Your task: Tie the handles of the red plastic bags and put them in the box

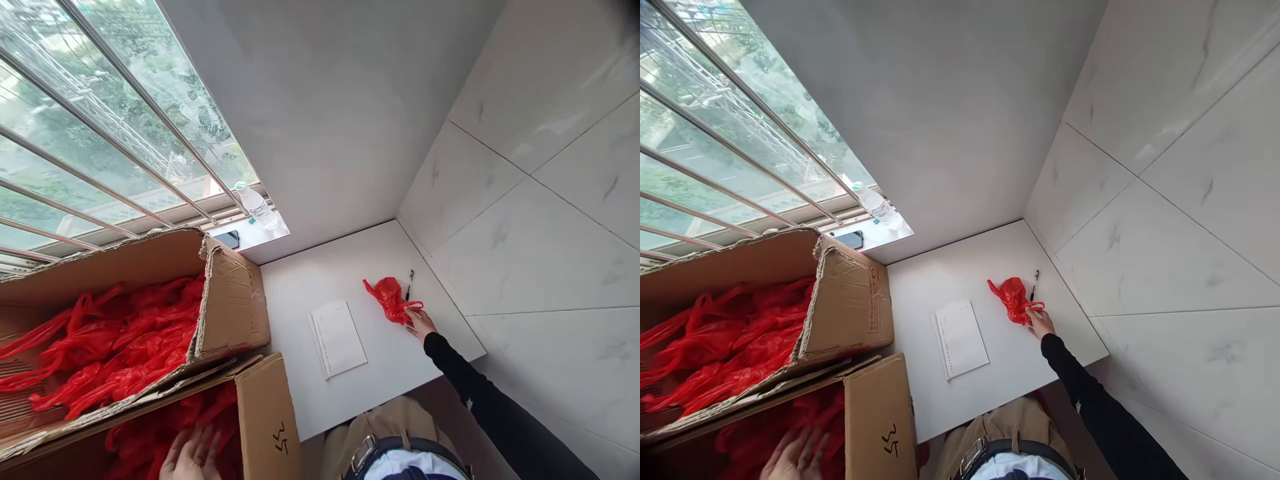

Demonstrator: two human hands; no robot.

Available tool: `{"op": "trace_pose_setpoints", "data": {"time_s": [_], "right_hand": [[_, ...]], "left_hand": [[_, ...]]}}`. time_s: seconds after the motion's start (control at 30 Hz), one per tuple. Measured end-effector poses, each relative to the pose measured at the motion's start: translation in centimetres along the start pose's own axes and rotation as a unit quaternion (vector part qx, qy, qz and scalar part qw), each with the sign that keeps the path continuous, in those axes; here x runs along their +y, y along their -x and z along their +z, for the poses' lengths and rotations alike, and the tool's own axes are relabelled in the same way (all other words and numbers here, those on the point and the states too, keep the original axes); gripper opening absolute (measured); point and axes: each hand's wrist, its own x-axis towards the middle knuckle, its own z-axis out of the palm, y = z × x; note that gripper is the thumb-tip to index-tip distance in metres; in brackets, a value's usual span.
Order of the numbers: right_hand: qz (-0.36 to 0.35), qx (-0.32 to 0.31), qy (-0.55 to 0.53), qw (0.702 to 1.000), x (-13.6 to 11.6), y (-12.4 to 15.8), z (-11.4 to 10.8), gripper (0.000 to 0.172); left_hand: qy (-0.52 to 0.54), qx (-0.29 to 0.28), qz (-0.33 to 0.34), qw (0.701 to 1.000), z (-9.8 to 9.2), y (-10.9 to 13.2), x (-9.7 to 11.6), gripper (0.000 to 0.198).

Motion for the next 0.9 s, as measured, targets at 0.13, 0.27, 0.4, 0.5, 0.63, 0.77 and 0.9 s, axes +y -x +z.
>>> {"op": "trace_pose_setpoints", "data": {"time_s": [0.13, 0.27, 0.4, 0.5, 0.63, 0.77, 0.9], "right_hand": [[-0.004, -0.054, -0.009, 0.999, -0.1, 0.1, 0.2, 0.02], [-0.026, -0.073, -0.01, 0.997, -0.1, 1.4, -0.1, 0.013], [-0.055, -0.086, -0.023, 0.995, -0.2, 3.7, -0.4, 0.01], [-0.065, -0.132, -0.031, 0.989, 0.1, 6.2, -0.3, 0.019], [-0.063, -0.195, -0.005, 0.979, 1.7, 10.4, 0.2, 0.032], [-0.07, -0.268, 0.051, 0.959, 3.9, 14.5, 0.7, 0.035], [-0.134, -0.319, 0.15, 0.926, 5.6, 15.8, 0.7, 0.033]], "left_hand": [[0.105, 0.061, 0.041, 0.992, 1.7, 4.9, 2.6, 0.037], [0.096, -0.024, 0.107, 0.989, 5.3, 8.4, 2.8, 0.034], [-0.034, -0.228, 0.034, 0.973, 8.5, 10.0, -0.8, 0.034], [-0.123, -0.379, -0.004, 0.917, 11.6, 12.3, -4.7, 0.038], [-0.182, -0.433, 0.003, 0.883, 16.1, 16.2, -9.7, 0.031], [-0.239, -0.459, 0.063, 0.854, 18.4, 18.0, -13.1, 0.046], [-0.276, -0.486, 0.115, 0.821, 17.5, 17.2, -14.4, 0.031]]}}
